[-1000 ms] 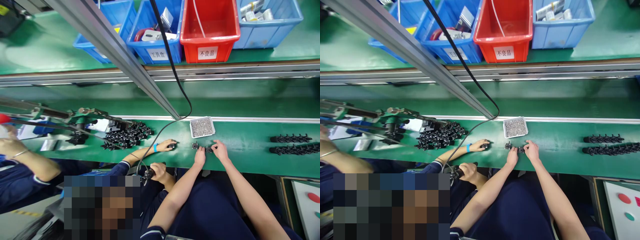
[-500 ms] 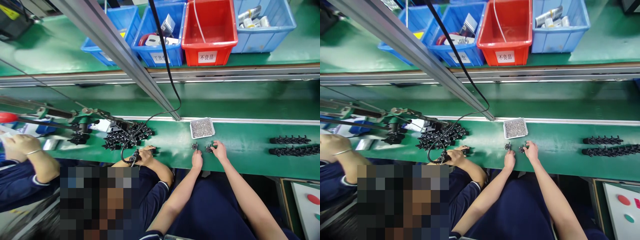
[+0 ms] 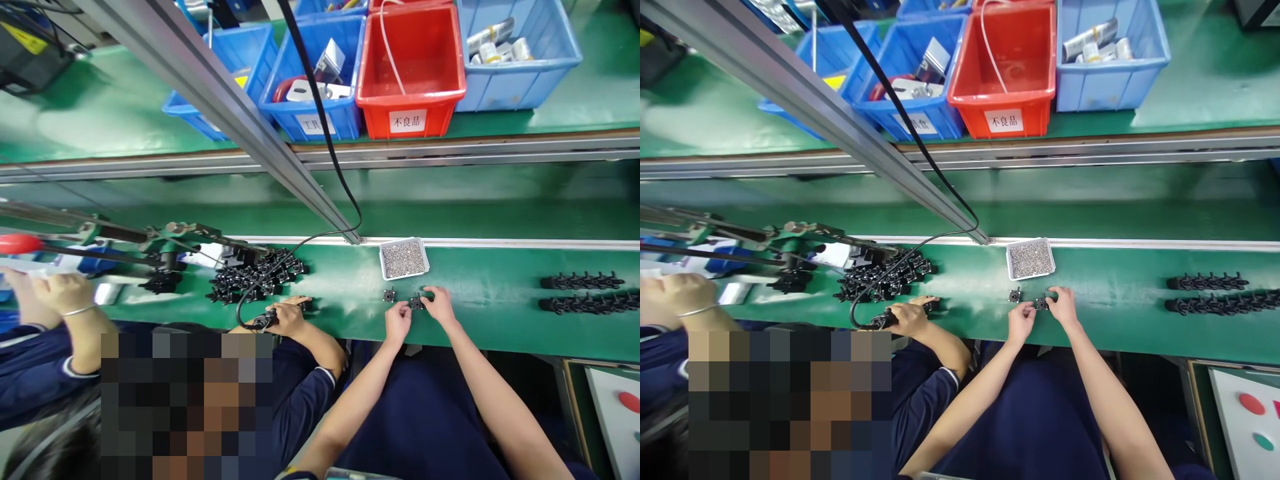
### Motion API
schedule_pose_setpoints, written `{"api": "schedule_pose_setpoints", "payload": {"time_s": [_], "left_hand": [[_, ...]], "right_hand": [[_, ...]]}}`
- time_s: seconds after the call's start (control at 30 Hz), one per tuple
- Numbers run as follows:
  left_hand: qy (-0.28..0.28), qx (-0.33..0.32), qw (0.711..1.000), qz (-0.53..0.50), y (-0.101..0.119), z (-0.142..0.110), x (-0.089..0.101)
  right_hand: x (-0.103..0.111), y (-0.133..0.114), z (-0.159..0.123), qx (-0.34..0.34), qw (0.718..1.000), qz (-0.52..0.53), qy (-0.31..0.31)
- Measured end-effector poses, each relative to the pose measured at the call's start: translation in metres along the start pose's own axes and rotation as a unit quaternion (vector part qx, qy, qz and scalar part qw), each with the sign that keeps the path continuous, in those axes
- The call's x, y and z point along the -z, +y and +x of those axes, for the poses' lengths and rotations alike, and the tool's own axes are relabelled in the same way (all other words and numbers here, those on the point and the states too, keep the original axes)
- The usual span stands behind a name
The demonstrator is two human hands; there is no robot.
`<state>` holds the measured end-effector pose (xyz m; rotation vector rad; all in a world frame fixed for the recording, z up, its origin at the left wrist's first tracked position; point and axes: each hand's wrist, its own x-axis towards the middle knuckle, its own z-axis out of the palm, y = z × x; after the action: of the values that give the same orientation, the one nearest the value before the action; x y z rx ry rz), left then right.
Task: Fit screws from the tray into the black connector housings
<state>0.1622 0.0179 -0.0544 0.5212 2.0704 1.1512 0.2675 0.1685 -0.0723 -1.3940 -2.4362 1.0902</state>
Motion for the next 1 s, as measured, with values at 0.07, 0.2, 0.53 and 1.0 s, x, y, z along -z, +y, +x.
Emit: {"api": "schedule_pose_setpoints", "payload": {"time_s": [0.07,0.2,0.53,1.0], "left_hand": [[-0.005,0.022,1.0,0.005,0.004,0.003,-0.001],[-0.011,0.038,0.998,0.039,0.007,0.006,-0.001],[-0.004,0.035,0.996,0.076,0.016,0.008,-0.001],[-0.021,0.071,0.997,-0.033,-0.004,0.017,-0.005]], "right_hand": [[0.0,0.0,0.0,0.001,1.0,-0.002,0.0],[0.0,0.0,-0.001,0.001,1.0,-0.004,0.003],[0.001,0.0,-0.003,0.011,1.0,-0.027,0.003],[0.006,-0.009,-0.008,0.013,0.999,-0.043,-0.006]]}}
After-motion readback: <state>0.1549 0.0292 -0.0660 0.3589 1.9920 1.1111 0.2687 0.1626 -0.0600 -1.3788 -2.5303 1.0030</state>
